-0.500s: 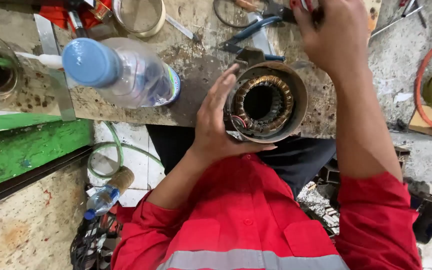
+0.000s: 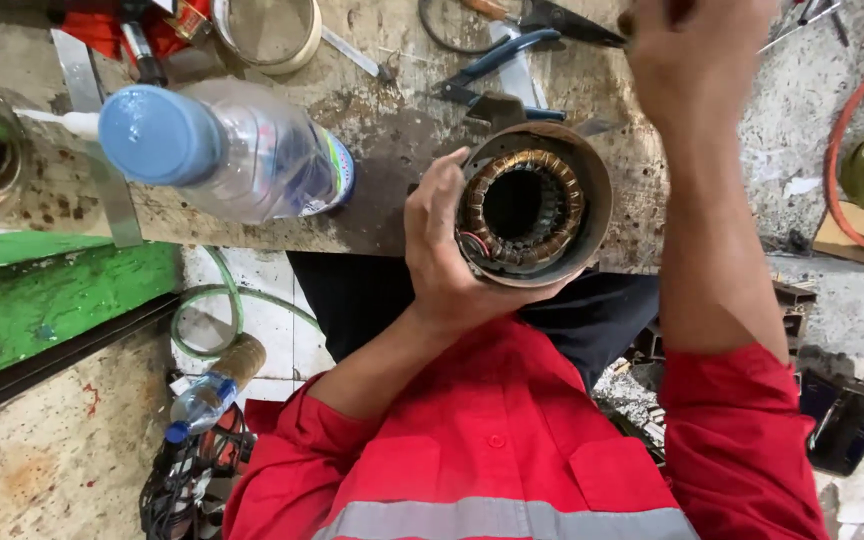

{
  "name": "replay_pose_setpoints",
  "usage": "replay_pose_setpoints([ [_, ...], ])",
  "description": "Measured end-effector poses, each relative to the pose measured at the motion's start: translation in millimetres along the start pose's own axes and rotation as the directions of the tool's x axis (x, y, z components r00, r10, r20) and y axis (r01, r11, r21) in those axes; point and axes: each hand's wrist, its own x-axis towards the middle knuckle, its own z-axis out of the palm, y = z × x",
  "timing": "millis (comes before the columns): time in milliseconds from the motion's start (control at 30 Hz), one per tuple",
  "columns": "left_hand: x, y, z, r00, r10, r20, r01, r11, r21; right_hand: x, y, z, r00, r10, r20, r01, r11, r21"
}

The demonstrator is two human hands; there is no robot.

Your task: Extracting copper stator wires from a motor housing using pliers and a liquid lubricant.

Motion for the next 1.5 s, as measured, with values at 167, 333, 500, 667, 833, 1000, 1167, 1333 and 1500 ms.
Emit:
replay_pose_setpoints([
  [167,15.0,-39.5,-14.8,0.983,0.055,0.176,0.001,0.952,-0.305,-38.5,-27.2,-61.8,0.992,0.082,-0.094,-0.006,0.783,0.622],
  [333,22.9,-54.1,-27.1,0.914,0.128,0.386,0.061,0.896,-0.440,-99.1,-2.4,-78.9,0.851,0.524,0.044,-0.253,0.335,0.907],
  [500,4.0,-49.6,-27.3,0.977,0.059,0.204,0.003,0.956,-0.294,-139.5,9.1,-82.1,0.902,0.431,0.011,-0.116,0.219,0.969],
  [667,-2.0,-34.1,-17.8,0.979,-0.036,0.198,0.066,0.987,-0.144,-134.9,-11.7,-84.3,0.869,0.342,-0.357,0.138,0.526,0.839],
  [833,9.2,-30.0,-22.0,0.977,-0.067,0.201,0.090,0.990,-0.109,-136.2,-26.7,-80.5,0.821,0.419,-0.387,0.230,0.378,0.897],
  [1000,19.9,-50.7,-30.9,0.961,0.032,0.273,0.032,0.974,-0.226,-123.3,-75.6,-71.7,0.828,0.548,0.122,-0.086,-0.091,0.992],
  [1167,22.7,-55.4,-29.1,0.928,0.096,0.360,0.054,0.922,-0.384,-135.7,-75.3,-46.5,0.901,0.342,-0.268,0.027,0.572,0.820],
  [1333,6.3,-56.9,-31.9,0.959,0.082,0.269,0.052,0.889,-0.456,-150.4,-78.8,-38.4,0.969,-0.062,-0.240,0.139,0.936,0.322],
  [1500,11.0,-62.7,-42.4,0.940,0.175,0.293,-0.065,0.935,-0.348,-107.5,-139.3,-51.3,0.968,-0.210,-0.137,0.251,0.825,0.507],
])
